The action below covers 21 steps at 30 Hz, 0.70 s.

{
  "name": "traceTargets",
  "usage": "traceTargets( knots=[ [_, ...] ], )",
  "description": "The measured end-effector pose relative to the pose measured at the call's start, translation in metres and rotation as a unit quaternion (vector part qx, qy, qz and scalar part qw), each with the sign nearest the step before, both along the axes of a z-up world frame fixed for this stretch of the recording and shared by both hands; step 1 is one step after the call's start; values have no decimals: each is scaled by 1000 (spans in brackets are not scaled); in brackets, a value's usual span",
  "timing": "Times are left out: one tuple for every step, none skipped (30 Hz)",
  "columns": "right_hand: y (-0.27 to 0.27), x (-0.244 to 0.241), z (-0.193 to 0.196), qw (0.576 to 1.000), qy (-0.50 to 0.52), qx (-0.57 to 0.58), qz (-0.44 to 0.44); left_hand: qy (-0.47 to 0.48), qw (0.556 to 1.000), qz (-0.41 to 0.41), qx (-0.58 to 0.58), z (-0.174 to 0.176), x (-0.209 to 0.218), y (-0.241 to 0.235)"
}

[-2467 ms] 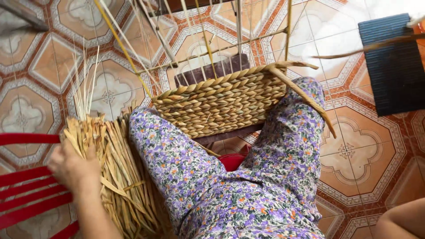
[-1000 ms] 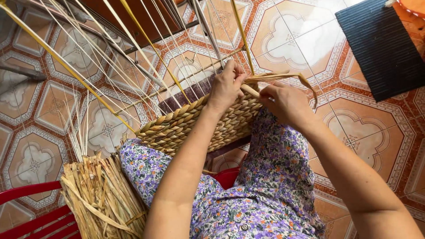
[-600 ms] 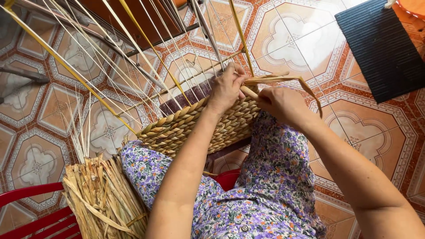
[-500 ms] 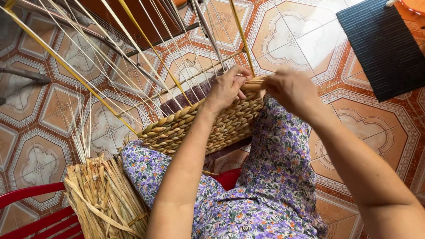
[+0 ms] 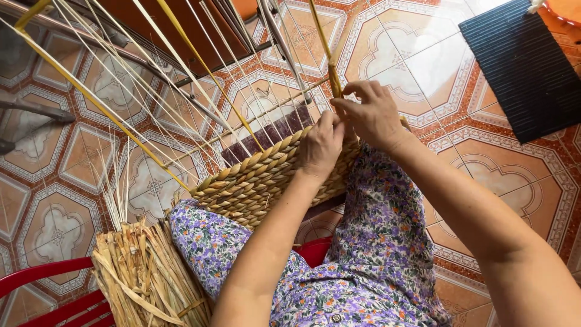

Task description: The person sits on the floor weaving a water hyacinth basket, threading and tightening woven strands around the basket body and bending flexible strips over the rim. They briefly use scissors to trim a strip and pull new strands from a pile beside them.

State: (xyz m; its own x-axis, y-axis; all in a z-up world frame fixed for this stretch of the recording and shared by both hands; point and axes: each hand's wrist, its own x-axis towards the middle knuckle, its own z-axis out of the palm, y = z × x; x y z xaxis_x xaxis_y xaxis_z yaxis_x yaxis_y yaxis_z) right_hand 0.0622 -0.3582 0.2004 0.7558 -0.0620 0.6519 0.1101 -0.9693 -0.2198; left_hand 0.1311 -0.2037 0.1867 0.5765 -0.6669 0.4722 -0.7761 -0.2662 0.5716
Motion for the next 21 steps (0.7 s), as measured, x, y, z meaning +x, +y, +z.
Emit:
traceTargets(
  knots=[
    [-8, 3, -8, 1000, -1, -2, 0, -1, 1000, 0, -2, -1, 4, -7],
    [-15, 6, -17, 990, 23, 137, 4, 64, 996, 43, 41, -2, 8, -14],
    [-21, 8, -26, 961, 49, 274, 9, 129, 984, 86, 84, -4, 10, -20],
    [-32, 14, -31, 961, 50, 273, 10, 130, 984, 87, 83, -10, 16, -27],
    [-41, 19, -36, 925, 74, 372, 18, 171, 973, 98, 122, -16, 21, -34],
    [-50, 25, -40, 879, 98, 466, 26, 212, 958, 107, 161, -22, 26, -41],
    [-45, 27, -26, 879, 97, 467, 27, 211, 958, 108, 162, -23, 30, -43],
    [-40, 30, -12, 839, 155, 519, 51, 181, 961, 103, 180, -25, 34, -45],
    [-37, 33, 4, 793, 212, 566, 76, 151, 964, 98, 196, -25, 39, -48],
    [-39, 35, 0, 794, 211, 566, 77, 149, 964, 99, 196, -23, 42, -48],
    [-40, 36, -3, 761, 256, 590, 81, 119, 968, 94, 201, -21, 44, -48],
    [-42, 38, -8, 726, 301, 613, 86, 88, 971, 89, 206, -20, 46, -48],
    [-49, 36, -20, 726, 301, 612, 87, 88, 971, 89, 205, -17, 47, -46],
    [-55, 35, -32, 714, 266, 644, 68, 162, 964, 71, 200, -15, 49, -44],
    [-61, 32, -45, 699, 230, 676, 49, 235, 951, 51, 195, -13, 49, -42],
    [-70, 29, -58, 698, 230, 676, 49, 236, 951, 51, 195, -9, 47, -36],
    [-77, 24, -71, 635, 169, 754, 10, 286, 946, 35, 148, -6, 43, -29],
    [-84, 19, -84, 563, 105, 819, -29, 335, 937, 18, 101, -2, 40, -22],
    [-87, 13, -85, 564, 106, 819, -29, 335, 937, 19, 99, -5, 34, -13],
    [-91, 7, -85, 519, 67, 852, -24, 303, 952, 39, 32, -7, 28, -5],
    [-96, -1, -86, 471, 27, 882, -21, 271, 960, 57, -34, -10, 21, 3]
  ],
)
